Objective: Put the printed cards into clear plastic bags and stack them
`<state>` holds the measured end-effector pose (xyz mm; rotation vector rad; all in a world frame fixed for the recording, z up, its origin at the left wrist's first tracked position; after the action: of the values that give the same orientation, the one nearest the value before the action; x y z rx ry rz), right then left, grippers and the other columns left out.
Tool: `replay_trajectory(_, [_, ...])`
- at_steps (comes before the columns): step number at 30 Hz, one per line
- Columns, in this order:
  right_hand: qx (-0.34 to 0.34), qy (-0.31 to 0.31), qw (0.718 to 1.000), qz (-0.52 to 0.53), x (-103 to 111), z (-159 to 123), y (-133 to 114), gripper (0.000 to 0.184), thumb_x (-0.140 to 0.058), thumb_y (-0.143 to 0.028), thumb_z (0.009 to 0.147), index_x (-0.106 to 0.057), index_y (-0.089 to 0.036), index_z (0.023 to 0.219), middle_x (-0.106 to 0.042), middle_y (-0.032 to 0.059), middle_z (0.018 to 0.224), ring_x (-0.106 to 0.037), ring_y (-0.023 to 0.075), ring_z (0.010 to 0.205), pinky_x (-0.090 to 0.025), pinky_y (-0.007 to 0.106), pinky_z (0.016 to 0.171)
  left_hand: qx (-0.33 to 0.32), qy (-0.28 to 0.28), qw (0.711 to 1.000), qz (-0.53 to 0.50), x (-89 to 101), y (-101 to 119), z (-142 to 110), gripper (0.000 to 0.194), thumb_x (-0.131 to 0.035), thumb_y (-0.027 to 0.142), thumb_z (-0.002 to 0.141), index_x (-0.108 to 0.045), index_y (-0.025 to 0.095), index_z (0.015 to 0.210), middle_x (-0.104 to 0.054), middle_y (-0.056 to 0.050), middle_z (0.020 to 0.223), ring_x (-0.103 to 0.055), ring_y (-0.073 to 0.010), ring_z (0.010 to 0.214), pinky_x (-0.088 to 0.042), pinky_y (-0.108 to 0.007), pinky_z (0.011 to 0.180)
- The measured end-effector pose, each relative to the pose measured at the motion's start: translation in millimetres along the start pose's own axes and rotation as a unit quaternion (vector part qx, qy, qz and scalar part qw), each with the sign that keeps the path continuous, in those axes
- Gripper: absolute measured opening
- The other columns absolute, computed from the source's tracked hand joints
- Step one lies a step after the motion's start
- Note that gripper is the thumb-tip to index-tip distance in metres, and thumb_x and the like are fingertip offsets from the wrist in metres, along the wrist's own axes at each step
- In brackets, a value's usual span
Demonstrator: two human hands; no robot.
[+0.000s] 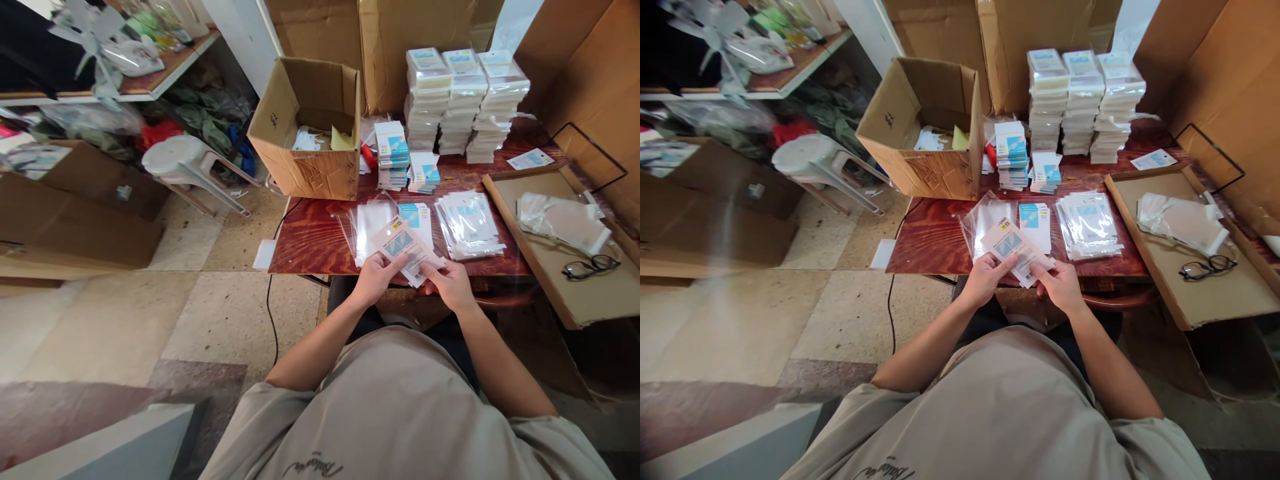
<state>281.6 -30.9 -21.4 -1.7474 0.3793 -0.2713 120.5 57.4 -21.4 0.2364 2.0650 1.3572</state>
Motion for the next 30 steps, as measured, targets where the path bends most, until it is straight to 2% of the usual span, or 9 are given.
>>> replay_trajectory(4, [-0.004, 0.088, 0.996, -0.035, 1, -4, 2, 0.055, -0.093, -0.069, 0.069, -0.075, -0.017, 0.072, -0.064, 0.0025, 0.052, -0.055, 0.016, 0.041, -0.047, 0.028, 0.037, -0.072, 0.086, 0.994, -0.006, 1.5, -7, 3, 0.053, -0.092, 0.06, 0.079, -0.078, 0.017, 0.107, -0.083, -0.012, 0.109, -0.08, -0.0311, 0.101, -0.068, -0.044, 0.09])
replay_trajectory(7, [-0.001, 0.044, 0.999, -0.026, 0, -5, 6, 0.054, -0.094, -0.068, 0.068, -0.076, -0.017, 0.076, -0.072, 0.0051, 0.062, -0.058, 0.0159, 0.044, -0.05, 0.029, 0.04, -0.122, 0.144, 0.982, -0.024, 2.3, -9, 5, 0.052, -0.091, 0.059, 0.08, -0.077, 0.018, 0.108, -0.083, -0.011, 0.111, -0.078, -0.0309, 0.113, -0.063, -0.046, 0.102])
replay_trajectory(10, [-0.003, 0.012, 1.0, -0.021, 0, -5, 10, 0.055, -0.092, -0.069, 0.071, -0.074, -0.017, 0.074, -0.071, 0.0049, 0.061, -0.059, 0.0157, 0.045, -0.051, 0.028, 0.042, -0.109, 0.134, 0.985, -0.024, 2.1, -6, 4, 0.056, -0.091, 0.059, 0.079, -0.073, 0.018, 0.112, -0.083, -0.01, 0.107, -0.08, -0.0307, 0.107, -0.065, -0.047, 0.098])
replay_trajectory(14, [0.022, 0.085, 0.995, -0.043, -4, -6, 11, 0.055, -0.092, -0.066, 0.071, -0.065, -0.019, 0.064, -0.066, 0.0016, 0.058, -0.057, 0.0141, 0.046, -0.047, 0.026, 0.041, -0.116, 0.1, 0.988, -0.001, -3.5, -5, 0, 0.061, -0.092, 0.057, 0.079, -0.066, 0.02, 0.121, -0.082, -0.01, 0.111, -0.08, -0.0271, 0.098, -0.065, -0.042, 0.091])
replay_trajectory(19, [0.052, 0.084, 0.993, -0.065, 11, 5, -2, 0.042, -0.083, -0.056, 0.084, -0.079, -0.023, 0.109, -0.082, 0.0042, 0.093, -0.073, 0.0222, 0.073, -0.062, 0.034, 0.062, -0.064, 0.054, 0.985, 0.152, -5.0, -7, 4, 0.048, -0.08, 0.053, 0.091, -0.062, 0.022, 0.123, -0.08, -0.008, 0.092, -0.073, -0.0237, 0.069, -0.06, -0.038, 0.065])
replay_trajectory(21, [0.077, 0.157, 0.98, -0.092, 36, 21, -10, 0.043, -0.078, -0.053, 0.087, -0.077, -0.02, 0.115, -0.081, 0.0062, 0.096, -0.073, 0.024, 0.079, -0.064, 0.038, 0.074, -0.103, 0.106, 0.948, 0.281, 5.1, 2, 14, 0.045, -0.074, 0.048, 0.096, -0.06, 0.022, 0.131, -0.079, -0.01, 0.098, -0.075, -0.0272, 0.082, -0.061, -0.043, 0.08])
replay_trajectory(23, [0.106, 0.264, 0.949, -0.134, 69, 43, -17, 0.045, -0.074, -0.046, 0.09, -0.074, -0.016, 0.123, -0.079, 0.0082, 0.095, -0.072, 0.0254, 0.086, -0.061, 0.043, 0.086, -0.163, 0.225, 0.86, 0.428, 21.6, 15, 28, 0.047, -0.073, 0.046, 0.097, -0.062, 0.019, 0.134, -0.076, -0.017, 0.119, -0.072, -0.0341, 0.111, -0.053, -0.051, 0.107])
replay_trajectory(26, [0.11, 0.356, 0.864, -0.338, 110, 71, -22, 0.047, -0.071, -0.033, 0.091, -0.071, -0.01, 0.131, -0.078, 0.0171, 0.106, -0.07, 0.031, 0.099, -0.055, 0.052, 0.099, -0.115, 0.295, 0.753, 0.577, 49.3, 32, 52, 0.059, -0.08, 0.043, 0.089, -0.062, 0.009, 0.133, -0.062, -0.031, 0.142, -0.052, -0.0475, 0.144, -0.036, -0.057, 0.124])
replay_trajectory(30, [0.161, 0.28, 0.792, -0.517, 102, 82, -21, 0.053, -0.075, -0.027, 0.092, -0.066, -0.005, 0.14, -0.061, 0.0306, 0.15, -0.053, 0.0421, 0.139, -0.042, 0.061, 0.117, 0.002, 0.28, 0.75, 0.599, 75.8, 43, 71, 0.069, -0.083, 0.048, 0.085, -0.059, 0.008, 0.136, -0.067, -0.03, 0.135, -0.062, -0.0462, 0.132, -0.046, -0.053, 0.112])
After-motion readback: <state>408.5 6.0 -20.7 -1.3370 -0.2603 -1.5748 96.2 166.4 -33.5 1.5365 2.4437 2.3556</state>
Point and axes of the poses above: each hand's wrist, its own z-axis towards the middle knuckle, its own x-axis out of the back of the hand, y = z × x, the point moved 1 cm from there along z, towards the middle knuckle
